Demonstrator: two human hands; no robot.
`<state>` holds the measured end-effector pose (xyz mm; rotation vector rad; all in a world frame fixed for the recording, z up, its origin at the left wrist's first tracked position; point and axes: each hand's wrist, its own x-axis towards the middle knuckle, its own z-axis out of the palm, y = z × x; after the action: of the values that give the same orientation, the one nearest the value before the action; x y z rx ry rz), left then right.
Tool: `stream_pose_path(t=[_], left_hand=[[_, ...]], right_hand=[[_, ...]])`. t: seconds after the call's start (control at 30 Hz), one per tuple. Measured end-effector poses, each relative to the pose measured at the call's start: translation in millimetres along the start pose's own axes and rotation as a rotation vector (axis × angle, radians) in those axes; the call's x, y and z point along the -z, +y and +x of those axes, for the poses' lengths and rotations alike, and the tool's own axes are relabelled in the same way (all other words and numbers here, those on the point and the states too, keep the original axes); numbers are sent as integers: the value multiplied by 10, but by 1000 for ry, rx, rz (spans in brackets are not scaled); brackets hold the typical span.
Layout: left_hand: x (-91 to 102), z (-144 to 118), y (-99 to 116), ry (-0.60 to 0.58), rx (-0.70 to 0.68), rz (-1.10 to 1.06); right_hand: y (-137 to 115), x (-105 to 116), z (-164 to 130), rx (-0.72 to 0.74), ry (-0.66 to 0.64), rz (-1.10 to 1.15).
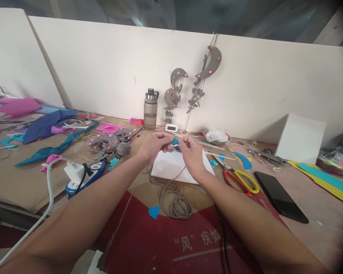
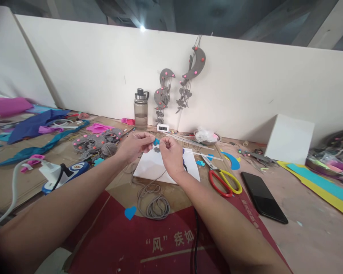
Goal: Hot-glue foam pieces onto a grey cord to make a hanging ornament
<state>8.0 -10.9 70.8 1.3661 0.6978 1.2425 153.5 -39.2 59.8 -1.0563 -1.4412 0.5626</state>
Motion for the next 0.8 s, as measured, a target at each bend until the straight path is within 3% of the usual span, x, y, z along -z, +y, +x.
stream_pose_path(t=[0.2, 0.6, 0.8], left_hand=[[48, 14, -13, -49, 1, 3], [-31, -43, 99, 51, -66, 225], [-27, -30, 93, 67, -34, 244]], right_hand=[[33, 4, 25, -3, 23, -3], [20, -4, -4, 20, 14, -42], [21, -28, -23, 17, 0, -34]])
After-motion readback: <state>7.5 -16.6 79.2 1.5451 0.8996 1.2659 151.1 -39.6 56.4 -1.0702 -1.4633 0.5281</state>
